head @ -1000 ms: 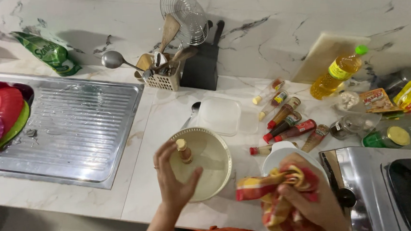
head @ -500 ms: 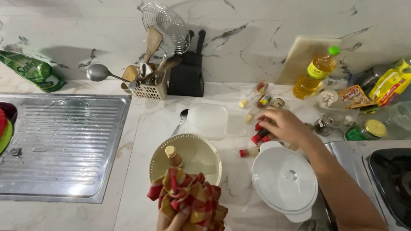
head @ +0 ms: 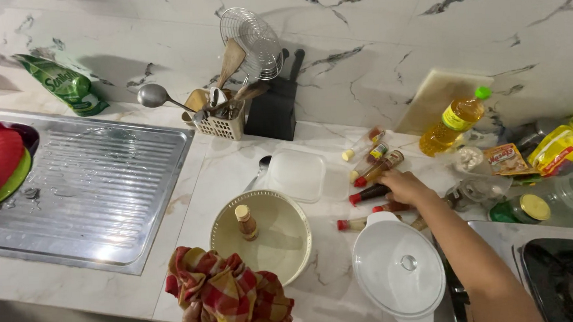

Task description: Wiping several small condiment bottles with a cloth and organizing them into a bowl.

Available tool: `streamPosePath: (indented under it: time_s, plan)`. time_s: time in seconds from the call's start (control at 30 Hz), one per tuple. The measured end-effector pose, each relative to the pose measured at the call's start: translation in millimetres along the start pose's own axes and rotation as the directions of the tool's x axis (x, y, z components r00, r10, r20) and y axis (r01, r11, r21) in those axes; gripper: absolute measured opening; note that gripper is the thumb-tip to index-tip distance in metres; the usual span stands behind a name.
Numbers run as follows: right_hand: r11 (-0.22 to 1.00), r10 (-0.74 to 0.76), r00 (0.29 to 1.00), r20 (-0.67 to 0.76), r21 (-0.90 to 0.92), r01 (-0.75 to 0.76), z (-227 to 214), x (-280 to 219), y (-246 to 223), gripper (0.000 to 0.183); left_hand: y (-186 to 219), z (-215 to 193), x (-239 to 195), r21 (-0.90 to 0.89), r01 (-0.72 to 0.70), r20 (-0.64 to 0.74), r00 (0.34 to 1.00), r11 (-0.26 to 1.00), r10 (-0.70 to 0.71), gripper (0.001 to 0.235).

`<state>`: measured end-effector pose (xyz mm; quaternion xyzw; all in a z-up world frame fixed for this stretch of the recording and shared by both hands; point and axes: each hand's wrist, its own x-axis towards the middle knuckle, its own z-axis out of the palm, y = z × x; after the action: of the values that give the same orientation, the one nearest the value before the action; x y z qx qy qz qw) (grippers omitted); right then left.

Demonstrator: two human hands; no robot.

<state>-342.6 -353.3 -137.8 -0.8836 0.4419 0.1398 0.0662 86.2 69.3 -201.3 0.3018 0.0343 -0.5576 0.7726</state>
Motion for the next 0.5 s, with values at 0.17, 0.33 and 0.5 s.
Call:
streamPosePath:
  time_s: [0.17,0.33,0.5]
  plan:
    - [0.993,-0.073,0.972,-0.224,0.075,0.092,-20,-16,6,0.065,-2,19,-3,0.013,-0.182,-0.098,0.978,0.983,0.182,0.062]
    - [0.699,-0.021,0.869,-0.494,0.614,0.366,-138,-100,-104,0.05,5,78,-19,0.094,-0.011,-0.113,0.993,0.996,0.021,0.06]
    - [0.424,-0.076,0.953,-0.292,0.856,0.296,-133,-143,-255,0.057,-7,134,-25,0.135,0.0,0.119,0.993,0.991,-0.016,0.061]
